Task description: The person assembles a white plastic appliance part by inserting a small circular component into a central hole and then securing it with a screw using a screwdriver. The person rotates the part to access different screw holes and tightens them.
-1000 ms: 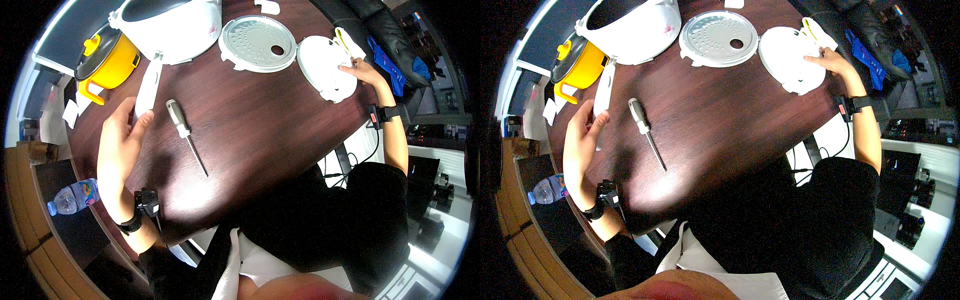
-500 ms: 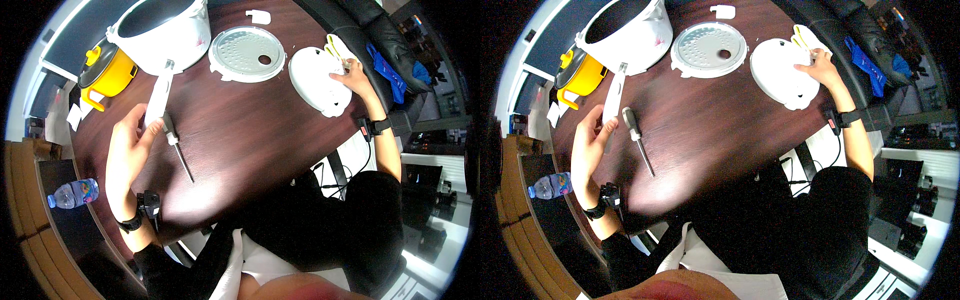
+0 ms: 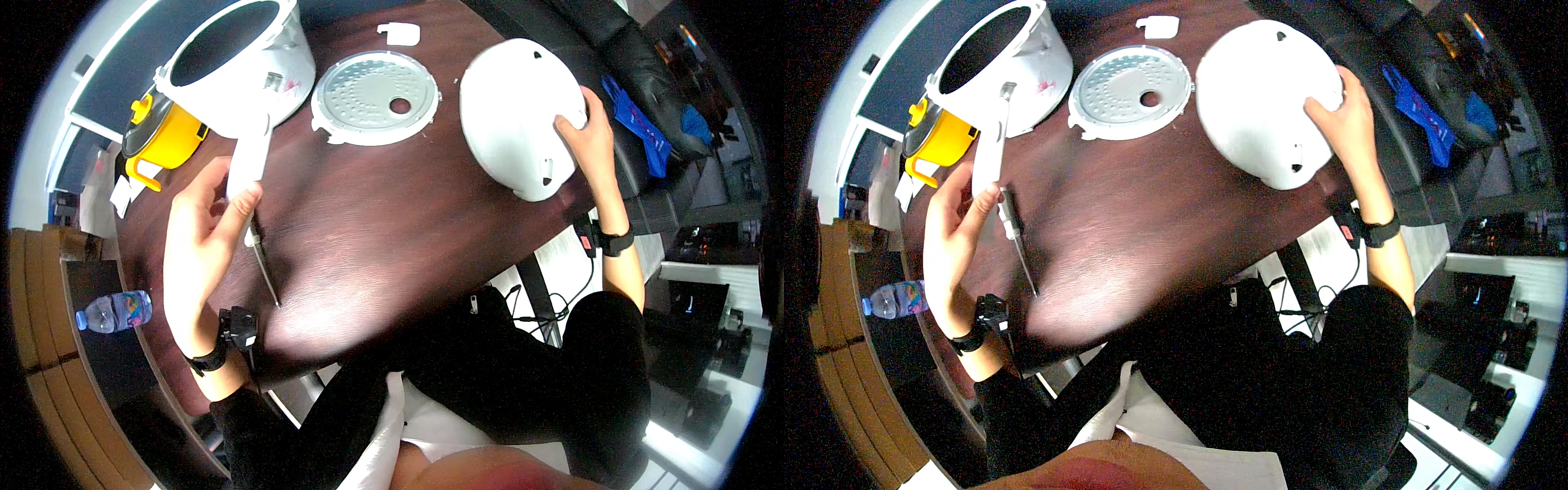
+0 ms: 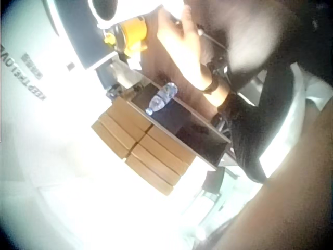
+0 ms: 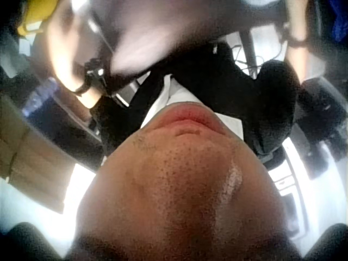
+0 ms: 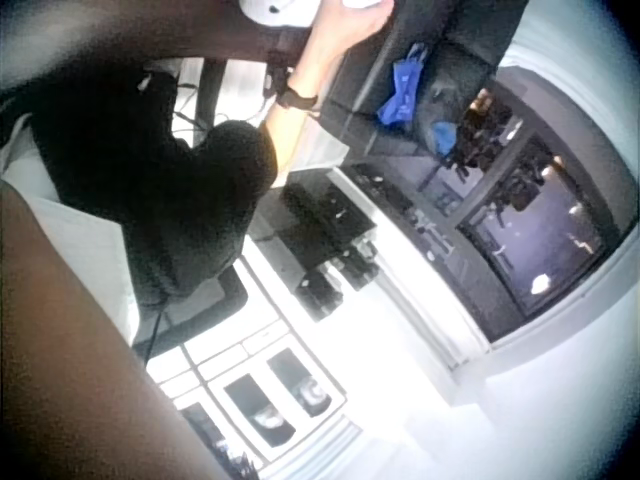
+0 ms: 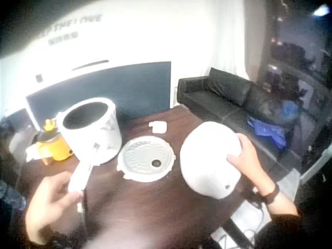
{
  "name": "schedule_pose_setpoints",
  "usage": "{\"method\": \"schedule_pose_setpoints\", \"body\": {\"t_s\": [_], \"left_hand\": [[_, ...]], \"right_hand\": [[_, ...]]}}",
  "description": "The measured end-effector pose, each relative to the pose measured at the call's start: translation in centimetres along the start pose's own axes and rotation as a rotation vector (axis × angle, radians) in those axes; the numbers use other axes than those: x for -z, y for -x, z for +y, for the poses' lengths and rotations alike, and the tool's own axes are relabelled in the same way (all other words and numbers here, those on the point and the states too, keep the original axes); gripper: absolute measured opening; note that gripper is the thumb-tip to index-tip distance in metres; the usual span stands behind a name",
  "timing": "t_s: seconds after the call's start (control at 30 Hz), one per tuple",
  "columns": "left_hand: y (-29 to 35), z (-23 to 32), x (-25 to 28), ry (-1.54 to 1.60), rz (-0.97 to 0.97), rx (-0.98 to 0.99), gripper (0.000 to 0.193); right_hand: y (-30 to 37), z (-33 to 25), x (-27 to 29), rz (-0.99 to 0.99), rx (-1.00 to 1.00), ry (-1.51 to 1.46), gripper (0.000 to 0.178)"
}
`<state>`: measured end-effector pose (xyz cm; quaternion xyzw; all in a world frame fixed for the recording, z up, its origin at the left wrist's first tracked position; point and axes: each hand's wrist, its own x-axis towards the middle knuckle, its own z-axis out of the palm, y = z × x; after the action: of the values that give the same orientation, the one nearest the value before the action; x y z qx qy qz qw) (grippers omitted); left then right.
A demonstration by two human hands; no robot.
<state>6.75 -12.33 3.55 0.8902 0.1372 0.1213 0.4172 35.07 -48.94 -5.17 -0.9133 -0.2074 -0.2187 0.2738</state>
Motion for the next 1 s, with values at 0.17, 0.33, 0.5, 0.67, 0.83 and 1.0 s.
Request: {"method": "schedule_pose_setpoints", "body": {"t_s": [0.17,0.33,0.5,0.67,0.83,1.0], "left_hand": [[0.2,1.8,-1.5,0.147,0.061,-0.036,0.018],[0.8,2.9,-1.7,0.533,-0.005,-0.069,0.018],[0.7,2.6,-2.3,0.928,-0.062,-0.195,0.021],[-0.4,2.3,-2.2,1.072,-0.099,-0.169,0.023],[-1.0,1.8,-2.5,1.096,-0.057,-0.126,0.023],[-1.4,1.3,-3.1,1.056,-0.024,-0.126,0.022]], "right_hand": [[-1.3,-2.2,-2.4,-0.029,-0.026,-0.296,0.071],[-2.8,-10.6,-2.8,0.208,0.285,-0.333,0.079],[-3.6,-18.9,-4.1,0.282,0.398,-0.497,0.083],[-2.7,-23.3,-4.9,0.243,0.415,-0.543,0.089],[-1.5,-25.2,-5.2,0.167,0.395,-0.609,0.089],[-1.6,-25.1,-4.8,0.192,0.43,-0.57,0.088]]}}
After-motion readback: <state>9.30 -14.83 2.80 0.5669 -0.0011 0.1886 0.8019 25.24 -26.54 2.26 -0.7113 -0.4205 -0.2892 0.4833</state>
